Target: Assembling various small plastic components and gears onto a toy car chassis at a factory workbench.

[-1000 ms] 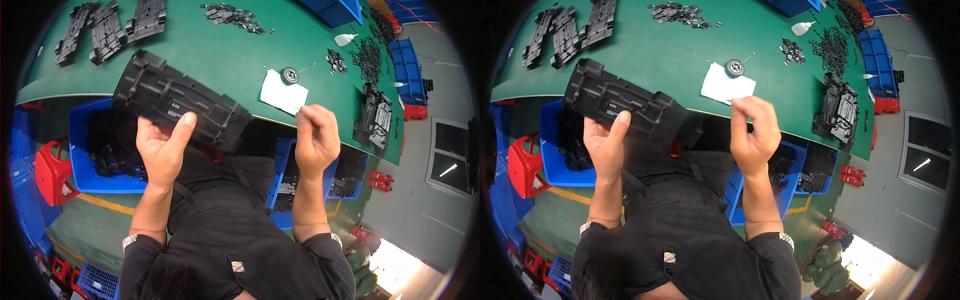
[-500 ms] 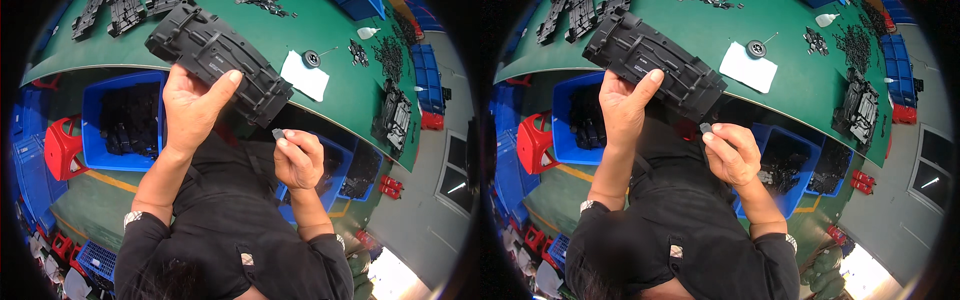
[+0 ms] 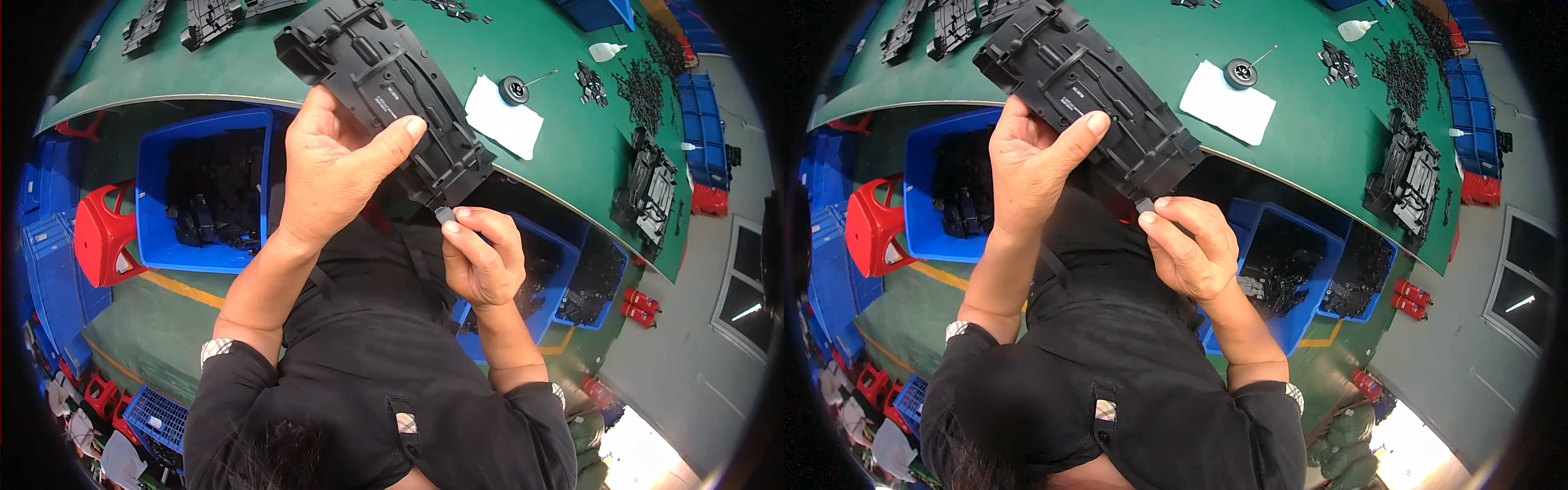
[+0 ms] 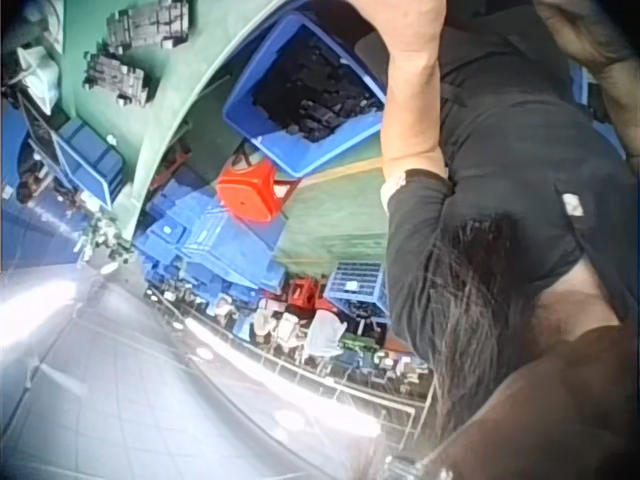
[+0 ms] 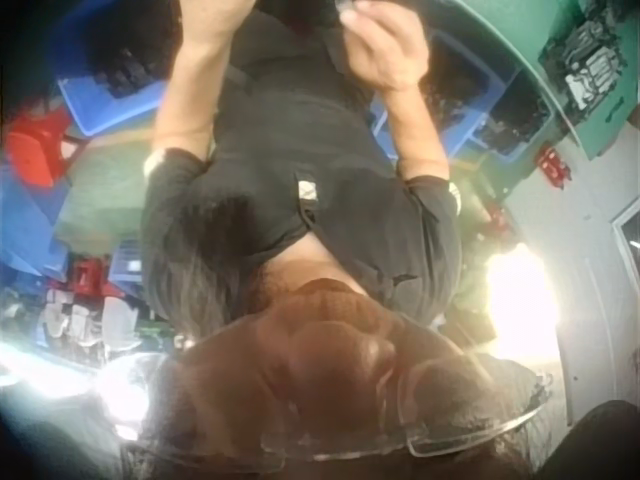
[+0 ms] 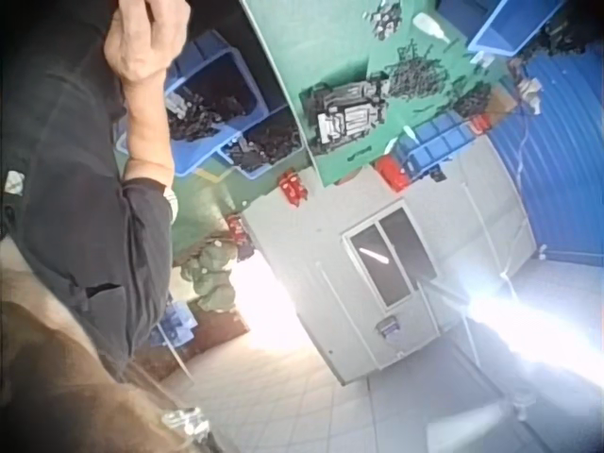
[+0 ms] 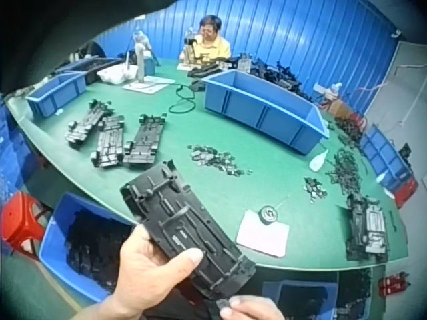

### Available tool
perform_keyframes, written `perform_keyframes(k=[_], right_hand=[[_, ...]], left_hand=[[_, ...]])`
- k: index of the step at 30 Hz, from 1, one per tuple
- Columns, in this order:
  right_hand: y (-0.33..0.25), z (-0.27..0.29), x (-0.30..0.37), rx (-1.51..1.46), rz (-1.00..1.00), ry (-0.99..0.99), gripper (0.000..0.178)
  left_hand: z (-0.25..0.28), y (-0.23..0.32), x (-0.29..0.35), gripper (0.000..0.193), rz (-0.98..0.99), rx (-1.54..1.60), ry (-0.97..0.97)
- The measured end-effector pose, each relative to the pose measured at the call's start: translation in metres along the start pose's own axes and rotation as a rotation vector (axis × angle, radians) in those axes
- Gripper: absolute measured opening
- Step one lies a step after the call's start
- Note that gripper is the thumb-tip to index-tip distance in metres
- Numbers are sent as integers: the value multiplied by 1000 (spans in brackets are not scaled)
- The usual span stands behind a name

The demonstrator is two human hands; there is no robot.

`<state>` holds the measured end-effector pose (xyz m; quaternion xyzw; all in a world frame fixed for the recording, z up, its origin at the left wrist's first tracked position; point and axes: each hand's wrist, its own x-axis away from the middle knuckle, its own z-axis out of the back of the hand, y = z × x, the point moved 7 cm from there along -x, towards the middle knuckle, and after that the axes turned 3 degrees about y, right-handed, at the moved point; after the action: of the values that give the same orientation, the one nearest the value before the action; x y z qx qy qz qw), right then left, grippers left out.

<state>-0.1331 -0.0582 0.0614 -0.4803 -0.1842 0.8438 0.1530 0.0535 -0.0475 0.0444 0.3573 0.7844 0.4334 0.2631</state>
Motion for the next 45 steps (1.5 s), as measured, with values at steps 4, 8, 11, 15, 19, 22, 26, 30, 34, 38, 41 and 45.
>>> perform_keyframes(k=[4,8,11,15,19,22,26,30,34,38,41,45], right_hand=[[-2,-2,-2,15,5,-18,41],[-2,-4,-3,19,-17,-25,40],[-3,-5,-6,18,-17,-18,38],[-4,-7,-6,18,-26,-17,35],[-3,-9,-6,25,-40,-29,33],[-3,-11,-6,26,-44,-39,33],[-3,-12,-8,32,-63,-63,33],[-1,-13,-7,34,-58,-66,33],[-1,-13,-5,53,-66,-82,33],[2,-15,-7,76,-89,-91,31],[3,-14,-8,83,-90,-86,32],[3,-17,-16,80,-59,-123,29]], left_hand=[[-2,-1,1,37,15,29,-19],[-2,0,3,36,11,23,-34],[0,-1,4,35,5,10,-30],[0,-1,5,35,4,9,-29],[-1,1,7,35,8,24,-34],[0,0,7,35,14,42,-33],[0,-1,9,35,4,60,-25],[-1,0,9,35,22,37,-40],[-1,-1,10,36,36,48,-45],[-2,-1,11,35,34,32,-49],[-3,-2,10,34,31,31,-27],[0,1,8,31,36,-8,-7]])
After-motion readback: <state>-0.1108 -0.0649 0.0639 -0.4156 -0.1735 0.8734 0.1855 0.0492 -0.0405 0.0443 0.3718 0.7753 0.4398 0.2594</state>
